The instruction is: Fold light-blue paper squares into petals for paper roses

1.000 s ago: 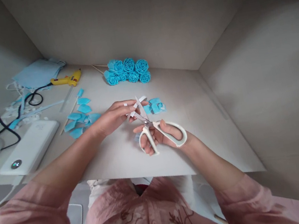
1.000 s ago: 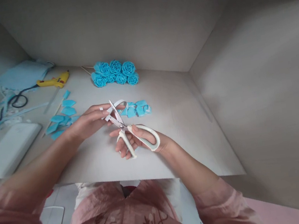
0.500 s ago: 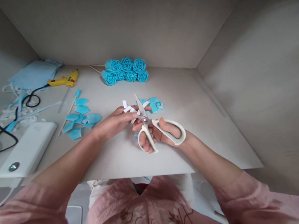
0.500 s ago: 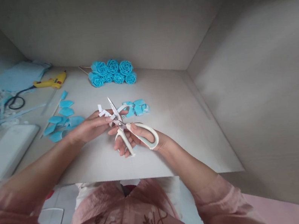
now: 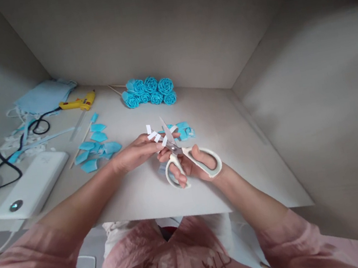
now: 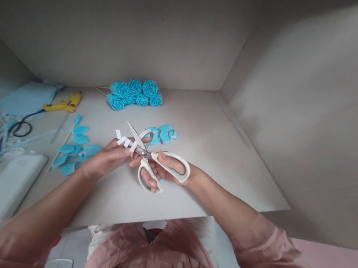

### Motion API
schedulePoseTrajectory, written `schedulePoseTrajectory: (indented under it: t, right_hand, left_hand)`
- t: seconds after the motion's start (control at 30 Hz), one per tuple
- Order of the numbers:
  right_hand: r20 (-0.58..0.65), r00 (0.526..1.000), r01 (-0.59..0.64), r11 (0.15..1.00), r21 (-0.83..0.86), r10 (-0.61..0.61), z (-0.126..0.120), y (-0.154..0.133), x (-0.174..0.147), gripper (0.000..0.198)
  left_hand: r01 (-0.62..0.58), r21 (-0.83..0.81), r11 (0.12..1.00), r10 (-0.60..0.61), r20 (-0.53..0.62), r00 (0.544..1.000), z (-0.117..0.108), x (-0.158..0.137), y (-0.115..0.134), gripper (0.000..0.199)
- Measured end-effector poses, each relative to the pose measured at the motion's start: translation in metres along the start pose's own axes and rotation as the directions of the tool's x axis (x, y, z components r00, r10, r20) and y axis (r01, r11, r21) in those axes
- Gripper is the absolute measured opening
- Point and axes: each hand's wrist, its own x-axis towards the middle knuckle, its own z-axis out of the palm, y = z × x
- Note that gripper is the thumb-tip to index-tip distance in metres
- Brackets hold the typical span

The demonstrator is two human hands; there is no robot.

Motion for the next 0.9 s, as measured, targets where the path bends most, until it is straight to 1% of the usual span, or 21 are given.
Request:
schedulePoseTrajectory:
  t: [0.13, 0.2, 0.27, 0.43, 0.5, 0.6, 0.67, 0.73, 0.83, 0.9]
  right_hand:
    - [-0.032, 0.999, 0.012, 0.998, 0.057, -0.011, 0.001, -0.001, -0.001, 0.072]
    - [-0.049, 0.999, 0.005, 0.998, 0.065, -0.001, 0.001, -0.001, -0.001, 0.072]
    - [-0.04, 0.999, -0.006, 0.997, 0.074, 0.009, 0.001, -0.002, -0.002, 0.071]
    - [-0.011, 1.0, -0.017, 0.994, 0.11, 0.018, -0.003, -0.002, -0.001, 0.068]
    - [-0.014, 1.0, -0.022, 0.992, 0.127, 0.024, -0.004, -0.002, -0.001, 0.068]
    - [-0.009, 1.0, -0.021, 0.992, 0.123, 0.023, -0.003, 0.001, -0.001, 0.067]
    - [0.016, 1.0, -0.025, 0.997, 0.069, 0.024, 0.0, 0.004, -0.001, 0.063]
    - [0.067, 0.995, -0.068, 0.997, -0.023, 0.069, 0.004, 0.007, -0.002, 0.059]
    - [0.132, 0.984, -0.106, 0.988, -0.115, 0.121, 0.007, 0.008, -0.002, 0.062]
    - [0.141, 0.985, -0.079, 0.989, -0.123, 0.096, 0.005, 0.004, -0.004, 0.066]
  left_hand:
    - [-0.025, 0.009, 1.0, 0.025, 0.037, 0.999, -0.002, 0.0, -0.001, 0.028]
    - [-0.044, -0.014, 0.999, 0.045, 0.067, 0.997, -0.002, 0.0, -0.001, 0.026]
    - [-0.048, -0.041, 0.998, 0.052, 0.092, 0.994, -0.002, 0.0, 0.0, 0.025]
    - [-0.009, -0.056, 0.998, 0.012, 0.065, 0.998, -0.003, -0.001, -0.001, 0.019]
    - [-0.006, -0.042, 0.999, 0.008, 0.052, 0.999, -0.003, -0.002, -0.001, 0.02]
    - [-0.003, 0.033, 0.999, 0.001, 0.062, 0.998, -0.003, -0.002, -0.001, 0.033]
    - [0.007, 0.105, 0.994, -0.009, 0.024, 1.0, -0.003, 0.001, -0.003, 0.034]
    - [0.016, 0.141, 0.99, -0.011, -0.035, 0.999, -0.005, 0.004, -0.006, 0.036]
    - [-0.013, 0.121, 0.993, 0.026, -0.108, 0.994, -0.009, 0.009, -0.01, 0.039]
    - [-0.048, 0.112, 0.992, 0.067, -0.171, 0.983, -0.01, 0.009, -0.011, 0.036]
